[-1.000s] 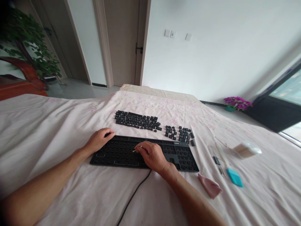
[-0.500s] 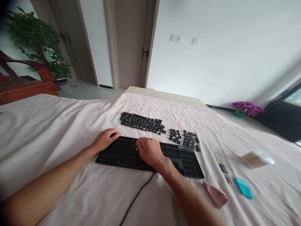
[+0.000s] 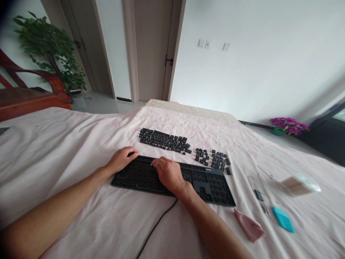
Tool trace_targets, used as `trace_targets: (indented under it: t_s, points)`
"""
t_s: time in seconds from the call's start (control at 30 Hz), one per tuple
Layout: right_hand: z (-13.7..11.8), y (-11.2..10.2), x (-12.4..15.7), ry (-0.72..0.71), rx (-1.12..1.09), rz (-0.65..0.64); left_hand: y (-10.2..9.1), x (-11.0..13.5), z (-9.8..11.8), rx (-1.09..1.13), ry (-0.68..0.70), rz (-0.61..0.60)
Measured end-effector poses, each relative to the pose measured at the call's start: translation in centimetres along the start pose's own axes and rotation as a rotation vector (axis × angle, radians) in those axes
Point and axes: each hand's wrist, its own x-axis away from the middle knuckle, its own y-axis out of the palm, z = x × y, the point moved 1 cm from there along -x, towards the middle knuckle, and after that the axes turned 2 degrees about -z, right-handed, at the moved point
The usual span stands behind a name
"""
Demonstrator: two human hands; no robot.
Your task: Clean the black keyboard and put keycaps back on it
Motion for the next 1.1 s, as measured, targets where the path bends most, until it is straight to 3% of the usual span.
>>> trace_targets:
  t_s: [0.73,1.1]
  points:
    - [-1.2,-1.9,1.3,-0.064,-0.055,-0.151,0.1,0.0,-0.1,-0.024,0.001,0.014]
    - [-1.5,-2.8,1.2,-0.027,-0.171,-0.343,0.0,0.0,0.0,-0.034,-0.015,0.004]
